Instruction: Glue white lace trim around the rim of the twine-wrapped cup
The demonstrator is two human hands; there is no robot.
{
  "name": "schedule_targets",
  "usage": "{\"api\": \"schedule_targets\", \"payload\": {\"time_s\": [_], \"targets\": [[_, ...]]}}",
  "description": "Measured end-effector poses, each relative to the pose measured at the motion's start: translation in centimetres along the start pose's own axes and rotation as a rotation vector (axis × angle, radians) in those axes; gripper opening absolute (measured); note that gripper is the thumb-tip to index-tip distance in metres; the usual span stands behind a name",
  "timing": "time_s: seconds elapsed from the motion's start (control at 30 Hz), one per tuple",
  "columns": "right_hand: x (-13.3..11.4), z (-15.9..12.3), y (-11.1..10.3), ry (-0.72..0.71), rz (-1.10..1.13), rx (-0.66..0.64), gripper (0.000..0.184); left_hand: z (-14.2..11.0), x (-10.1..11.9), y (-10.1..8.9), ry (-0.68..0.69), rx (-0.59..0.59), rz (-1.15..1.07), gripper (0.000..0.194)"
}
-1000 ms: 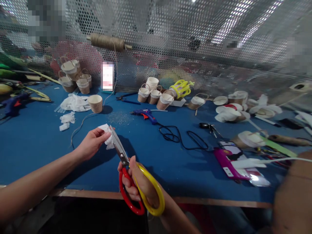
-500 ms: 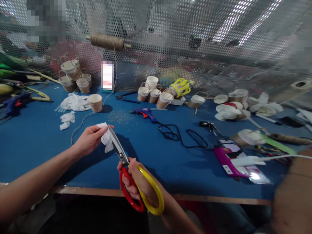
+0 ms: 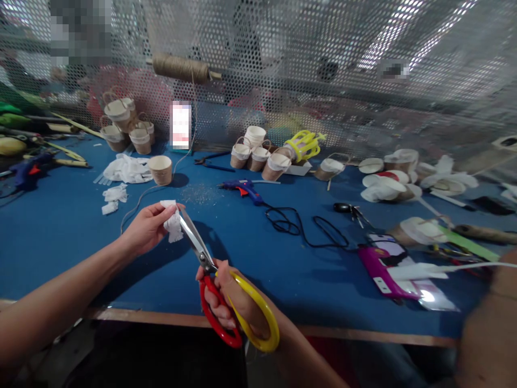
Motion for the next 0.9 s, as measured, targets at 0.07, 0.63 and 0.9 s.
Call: {"api": "schedule_targets", "payload": {"time_s": [0.07,0.63,0.9], "targets": [[0.15,0.12,-0.07,0.013,0.011,0.003,0.063,0.03,0.09,-0.04,0.013,0.004,-0.018,0.032],[-0.05,0.51,0.56,0.033,0.044,0.024,0.064,-0.04,0.22,-0.16,0.015,0.019,-0.054,0.027],[-0.23,0.92,0.88,0.049,0.064,0.021,0.065,-0.07,0.07,0.41,0.012,-0.026,-0.076,0.026]]}}
Point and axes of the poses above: each hand's wrist, its own z-axis towards the middle knuckle, its own y-axis out of the palm, x = y × z, the point moved 9 cm from there along z, towards the middle knuckle, and after that the axes turned 6 degrees about -x, right-handed, at the moved point
